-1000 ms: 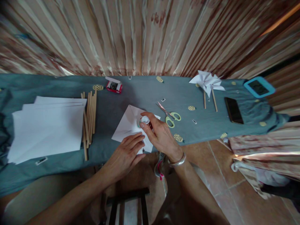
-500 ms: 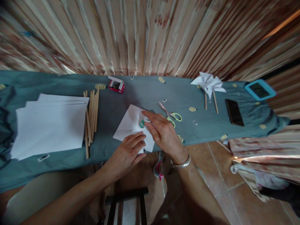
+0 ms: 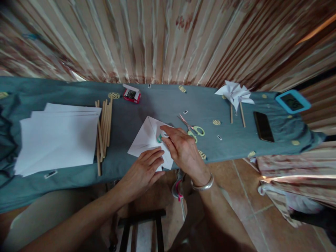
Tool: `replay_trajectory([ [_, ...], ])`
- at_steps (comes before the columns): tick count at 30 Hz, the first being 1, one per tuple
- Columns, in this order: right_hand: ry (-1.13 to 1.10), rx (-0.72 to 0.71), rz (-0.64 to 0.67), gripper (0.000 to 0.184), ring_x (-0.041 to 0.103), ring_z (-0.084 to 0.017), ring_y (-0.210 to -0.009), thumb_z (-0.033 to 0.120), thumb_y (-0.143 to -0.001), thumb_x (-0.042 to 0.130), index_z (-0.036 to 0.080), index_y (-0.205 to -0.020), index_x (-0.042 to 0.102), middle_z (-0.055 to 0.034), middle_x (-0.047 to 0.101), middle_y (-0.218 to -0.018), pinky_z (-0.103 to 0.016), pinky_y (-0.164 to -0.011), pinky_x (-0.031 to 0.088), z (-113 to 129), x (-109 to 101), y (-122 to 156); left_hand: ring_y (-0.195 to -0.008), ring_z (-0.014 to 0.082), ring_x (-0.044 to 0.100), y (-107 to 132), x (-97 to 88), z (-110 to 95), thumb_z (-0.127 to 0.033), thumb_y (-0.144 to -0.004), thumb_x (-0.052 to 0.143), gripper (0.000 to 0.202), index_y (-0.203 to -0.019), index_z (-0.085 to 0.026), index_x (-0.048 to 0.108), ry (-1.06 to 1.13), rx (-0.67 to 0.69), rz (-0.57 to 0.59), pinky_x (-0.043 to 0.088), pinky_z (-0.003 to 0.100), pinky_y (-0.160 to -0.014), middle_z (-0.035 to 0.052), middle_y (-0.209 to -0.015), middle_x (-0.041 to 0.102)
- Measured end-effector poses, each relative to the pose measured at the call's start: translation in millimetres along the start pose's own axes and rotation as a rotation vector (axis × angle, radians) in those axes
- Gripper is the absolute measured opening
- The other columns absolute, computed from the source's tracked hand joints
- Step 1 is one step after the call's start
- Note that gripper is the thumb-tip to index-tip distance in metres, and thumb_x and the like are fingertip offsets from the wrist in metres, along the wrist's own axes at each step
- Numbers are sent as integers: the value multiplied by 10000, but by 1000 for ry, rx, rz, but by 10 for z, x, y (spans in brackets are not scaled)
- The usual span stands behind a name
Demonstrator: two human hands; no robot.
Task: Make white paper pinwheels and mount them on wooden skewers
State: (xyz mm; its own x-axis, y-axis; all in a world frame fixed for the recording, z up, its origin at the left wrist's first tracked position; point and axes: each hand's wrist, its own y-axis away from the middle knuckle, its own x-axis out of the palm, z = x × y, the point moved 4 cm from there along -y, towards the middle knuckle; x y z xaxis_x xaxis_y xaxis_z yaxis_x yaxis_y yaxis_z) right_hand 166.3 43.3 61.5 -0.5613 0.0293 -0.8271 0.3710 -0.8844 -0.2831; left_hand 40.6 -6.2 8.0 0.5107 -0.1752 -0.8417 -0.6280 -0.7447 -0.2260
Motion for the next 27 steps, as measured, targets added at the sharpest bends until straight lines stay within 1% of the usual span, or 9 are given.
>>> replay_trajectory([
  [6, 48, 1, -42, 305, 652, -219, -1031, 288, -957, 498, 235, -1240, 600, -74, 708, -1119, -388, -910, 514, 9, 33, 21, -1227, 288, 530, -14, -15, -9, -276, -827, 668, 256, -1003, -99, 613, -15, -3, 8, 436, 424, -1025, 165, -1208, 632],
  [9, 71, 0, -46, 300, 657, -226, -992, 311, -950, 516, 214, -1216, 614, -86, 716, -1082, -381, -876, 517, 13, 41, 4, -1231, 292, 527, -17, -15, -4, -277, -822, 673, 267, -1008, -94, 614, -10, -5, 9, 433, 426, -1030, 166, -1209, 631],
  [15, 271, -34, -80, 331, 641, -248, -895, 366, -948, 518, 153, -1176, 626, -113, 723, -945, -378, -784, 510, 63, 61, -22, -1238, 284, 520, -17, -5, -4, -275, -836, 657, 246, -1004, -101, 613, -9, 7, 12, 440, 434, -1020, 169, -1211, 631],
  [18, 278, -61, -75, 325, 632, -243, -895, 333, -957, 500, 138, -1193, 612, -110, 719, -942, -387, -808, 514, 92, 60, -24, -1247, 280, 513, -16, 1, -4, -280, -835, 659, 256, -1011, -100, 614, -18, 10, 7, 435, 426, -1029, 162, -1213, 631],
  [22, 211, -110, -38, 315, 631, -237, -944, 274, -958, 492, 96, -1187, 614, -121, 714, -994, -400, -890, 510, 115, 36, -22, -1246, 276, 515, -15, -3, -5, -280, -837, 657, 260, -1025, -107, 612, -24, 8, 0, 435, 416, -1030, 152, -1218, 630],
  [24, 172, -120, -10, 307, 630, -234, -996, 260, -959, 484, 108, -1189, 617, -116, 707, -1055, -407, -933, 499, 113, 19, -19, -1242, 275, 520, -13, -8, -2, -279, -842, 650, 248, -1024, -116, 611, -21, 3, 5, 440, 421, -1023, 147, -1215, 633],
  [27, 107, -115, 28, 302, 623, -225, -1069, 244, -963, 466, 156, -1211, 614, -93, 695, -1127, -414, -979, 483, 98, -10, -13, -1237, 275, 525, -10, -18, -2, -278, -849, 641, 233, -1013, -115, 609, -15, 3, 4, 443, 426, -1019, 153, -1213, 634],
])
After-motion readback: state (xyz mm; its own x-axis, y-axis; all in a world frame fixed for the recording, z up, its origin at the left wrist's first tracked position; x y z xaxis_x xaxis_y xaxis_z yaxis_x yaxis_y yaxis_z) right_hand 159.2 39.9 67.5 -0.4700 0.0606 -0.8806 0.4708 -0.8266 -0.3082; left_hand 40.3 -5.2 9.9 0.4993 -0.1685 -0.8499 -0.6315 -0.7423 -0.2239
